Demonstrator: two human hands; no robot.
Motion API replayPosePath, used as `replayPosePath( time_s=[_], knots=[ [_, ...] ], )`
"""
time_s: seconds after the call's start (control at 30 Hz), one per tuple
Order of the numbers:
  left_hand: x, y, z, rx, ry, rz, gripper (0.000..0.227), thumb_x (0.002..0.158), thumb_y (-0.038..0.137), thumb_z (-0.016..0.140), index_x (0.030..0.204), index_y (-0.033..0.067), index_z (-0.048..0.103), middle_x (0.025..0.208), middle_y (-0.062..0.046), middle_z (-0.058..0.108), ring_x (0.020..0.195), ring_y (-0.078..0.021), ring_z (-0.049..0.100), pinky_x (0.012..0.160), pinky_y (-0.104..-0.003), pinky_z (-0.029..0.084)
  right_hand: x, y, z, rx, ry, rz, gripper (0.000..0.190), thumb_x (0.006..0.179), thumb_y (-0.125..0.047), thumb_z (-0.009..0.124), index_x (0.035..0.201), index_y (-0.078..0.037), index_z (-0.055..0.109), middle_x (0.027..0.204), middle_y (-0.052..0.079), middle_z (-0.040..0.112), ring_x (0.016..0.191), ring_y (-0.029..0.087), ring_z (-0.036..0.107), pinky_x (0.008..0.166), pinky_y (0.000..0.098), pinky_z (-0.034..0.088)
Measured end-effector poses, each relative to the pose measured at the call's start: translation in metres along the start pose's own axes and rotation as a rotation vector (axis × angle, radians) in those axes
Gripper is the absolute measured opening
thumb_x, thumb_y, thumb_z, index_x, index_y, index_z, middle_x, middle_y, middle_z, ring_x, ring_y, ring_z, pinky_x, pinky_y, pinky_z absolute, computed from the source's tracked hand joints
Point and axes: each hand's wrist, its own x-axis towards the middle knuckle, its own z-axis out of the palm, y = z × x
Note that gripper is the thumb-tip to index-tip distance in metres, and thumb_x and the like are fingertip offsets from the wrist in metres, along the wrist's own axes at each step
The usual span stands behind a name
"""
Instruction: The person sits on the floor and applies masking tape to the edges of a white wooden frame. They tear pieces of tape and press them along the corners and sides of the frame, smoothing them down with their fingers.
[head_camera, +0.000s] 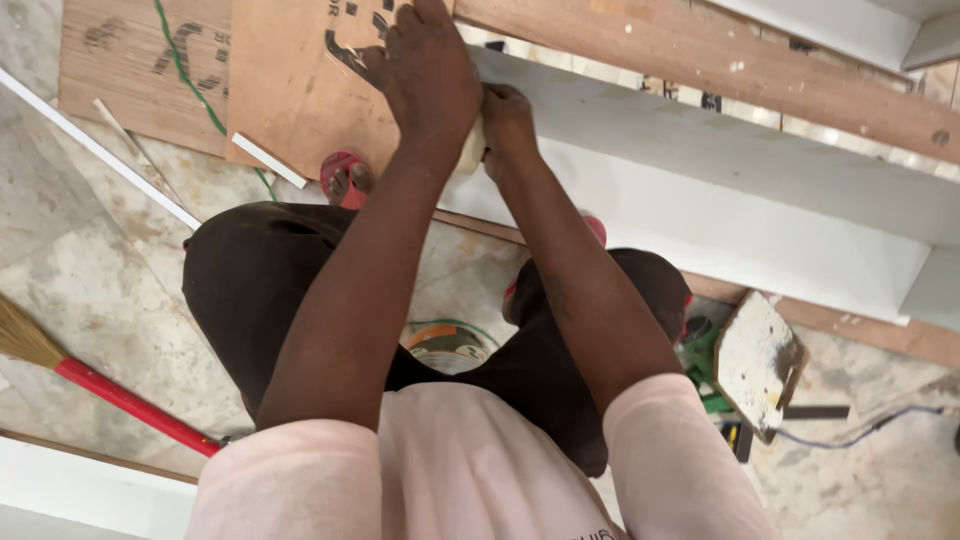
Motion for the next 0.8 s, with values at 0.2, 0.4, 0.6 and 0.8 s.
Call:
replayPosePath(
  time_s=[0.2,0.4,0.6,0.8],
  knots=[
    [0.013,-0.002,-0.009,-0.036,-0.075,-0.04,0.059,0.057,0.028,0.079,0.109,0.0062,0.06,0.099,-0.012,0.068,0.088,-0.031,0.069,0.068,-0.057,0.048,-0.059,-0.035,0.0,-0.136,0.054,-0.092,0.044,0.086,0.002,0.069,0.124,-0.001,0.047,0.1,0.017,0.067,0.072,0.024,0.066,0.057,0.0339,0.057],
    [0.035,-0.068,-0.027,-1.048,-0.708,-0.149,0.039,0.108,0.042,0.062,0.099,0.004,0.064,0.084,-0.011,0.066,0.078,-0.0185,0.062,0.071,-0.035,0.051,-0.099,-0.035,0.008,-0.246,-0.084,-0.446,0.03,0.097,-0.001,0.065,0.115,-0.007,0.042,0.122,0.013,0.07,0.084,0.012,0.066,0.065,0.0254,0.053],
    [0.023,-0.084,-0.008,-1.52,-0.614,-0.032,0.033,0.108,0.036,0.059,0.119,0.0056,0.067,0.102,-0.002,0.074,0.096,-0.0117,0.072,0.087,-0.029,0.06,-0.097,-0.027,0.016,-0.348,-0.222,-0.629,0.039,0.103,0.003,0.065,0.131,-0.006,0.039,0.132,0.01,0.054,0.124,0.012,0.059,0.104,0.0278,0.052],
    [0.004,-0.08,-0.005,-1.549,-0.675,-0.266,0.028,0.108,0.031,0.061,0.122,0.0084,0.069,0.097,0.004,0.068,0.089,-0.0062,0.061,0.08,-0.026,0.052,-0.098,-0.017,0.013,-0.295,-0.231,-0.519,0.039,0.104,0.004,0.062,0.134,-0.006,0.038,0.125,0.009,0.055,0.112,0.014,0.056,0.097,0.0286,0.05]
  ],
)
